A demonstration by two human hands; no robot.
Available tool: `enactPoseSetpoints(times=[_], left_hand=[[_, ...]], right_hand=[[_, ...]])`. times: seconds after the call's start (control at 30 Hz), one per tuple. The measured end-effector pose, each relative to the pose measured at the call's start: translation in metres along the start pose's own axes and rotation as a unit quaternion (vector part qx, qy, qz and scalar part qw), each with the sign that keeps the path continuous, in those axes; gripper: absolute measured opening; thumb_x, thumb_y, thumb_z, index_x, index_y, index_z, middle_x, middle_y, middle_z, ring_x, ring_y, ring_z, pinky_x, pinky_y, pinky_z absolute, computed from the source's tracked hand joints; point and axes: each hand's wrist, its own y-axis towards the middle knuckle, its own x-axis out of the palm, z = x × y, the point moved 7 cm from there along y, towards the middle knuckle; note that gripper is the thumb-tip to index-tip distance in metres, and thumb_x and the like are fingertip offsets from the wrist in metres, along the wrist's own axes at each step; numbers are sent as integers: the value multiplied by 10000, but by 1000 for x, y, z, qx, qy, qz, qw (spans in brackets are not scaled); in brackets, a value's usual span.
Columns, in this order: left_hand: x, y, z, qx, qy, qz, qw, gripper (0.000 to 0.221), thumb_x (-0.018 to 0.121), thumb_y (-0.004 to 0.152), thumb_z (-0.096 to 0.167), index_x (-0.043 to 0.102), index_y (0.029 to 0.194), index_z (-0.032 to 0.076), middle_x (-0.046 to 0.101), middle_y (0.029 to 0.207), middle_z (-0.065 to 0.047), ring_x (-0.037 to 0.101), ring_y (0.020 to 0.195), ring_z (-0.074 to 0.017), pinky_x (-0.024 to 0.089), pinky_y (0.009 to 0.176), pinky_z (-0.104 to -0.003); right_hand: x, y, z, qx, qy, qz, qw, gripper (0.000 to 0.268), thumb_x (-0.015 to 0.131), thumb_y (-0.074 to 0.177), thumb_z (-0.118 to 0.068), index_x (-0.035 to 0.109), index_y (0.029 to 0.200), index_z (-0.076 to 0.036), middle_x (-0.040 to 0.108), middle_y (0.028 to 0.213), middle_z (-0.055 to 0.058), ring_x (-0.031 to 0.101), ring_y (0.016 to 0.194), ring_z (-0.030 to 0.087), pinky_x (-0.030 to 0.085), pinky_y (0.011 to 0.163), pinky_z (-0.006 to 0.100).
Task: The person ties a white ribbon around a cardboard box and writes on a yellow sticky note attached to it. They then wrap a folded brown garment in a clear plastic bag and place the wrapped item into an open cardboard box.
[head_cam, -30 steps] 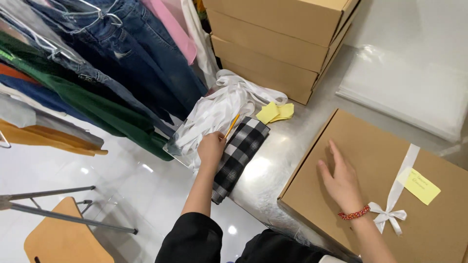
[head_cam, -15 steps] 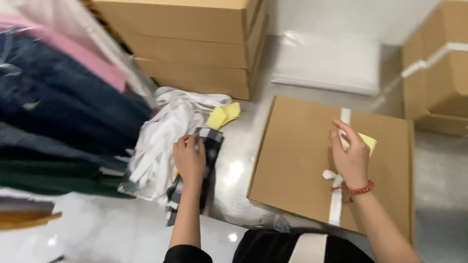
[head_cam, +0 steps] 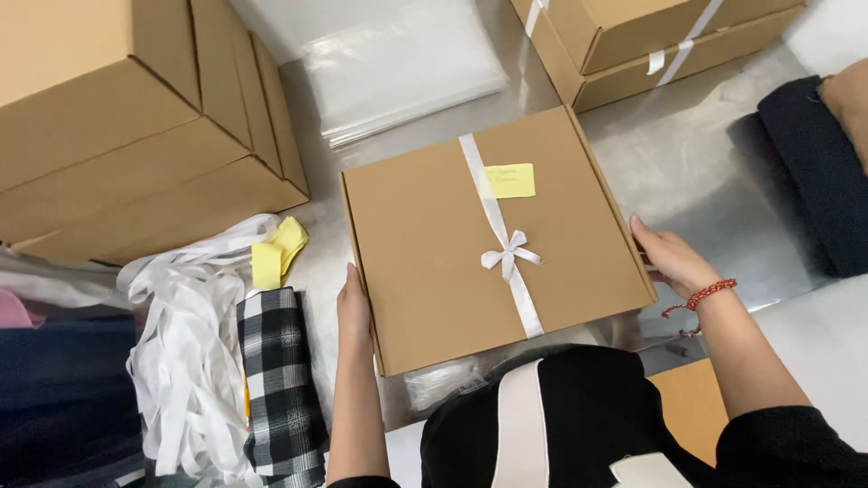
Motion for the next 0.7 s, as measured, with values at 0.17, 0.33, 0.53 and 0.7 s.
enactPoseSetpoints(times=[0.17, 0.33, 0.53, 0.7], left_hand=[[6, -14, 11, -8, -61, -36, 997, 645, 511, 976, 567, 687, 1364, 82, 751, 1333, -83, 715, 1182, -225, 577, 997, -391], [-3, -24, 21, -42, -37, -64, 996, 909, 642, 830, 514, 417, 1635, 156, 597, 1567, -24, 612, 1353, -181, 499, 1131, -360], [5, -8, 29, 11, -129, -160, 978, 448, 685, 931, 325, 631, 1352, 181, 741, 1167, -71, 701, 954, -231, 563, 784, -382], [22, -13, 89, 66, -193, -143, 968, 431, 705, 911, 269, 633, 1307, 116, 744, 1140, -107, 707, 927, -262, 568, 763, -406]], right_hand=[[0, 26, 29, -14, 96, -17, 995, 612, 522, 1085, -560, 732, 1251, -10, 767, 1225, 123, 704, 1067, 234, 536, 856, 380], [2, 15, 25, -24, 158, -75, 984, 424, 647, 1026, -292, 683, 1338, -7, 741, 1245, 156, 683, 1072, 251, 535, 878, 408], [-6, 19, -3, -132, 231, -128, 955, 441, 661, 960, -131, 657, 1378, 9, 735, 1201, 164, 689, 990, 265, 555, 794, 404], [-21, 18, -47, -235, 352, -104, 900, 784, 676, 863, -514, 614, 1487, -45, 693, 1344, 104, 655, 1139, 241, 516, 908, 392]])
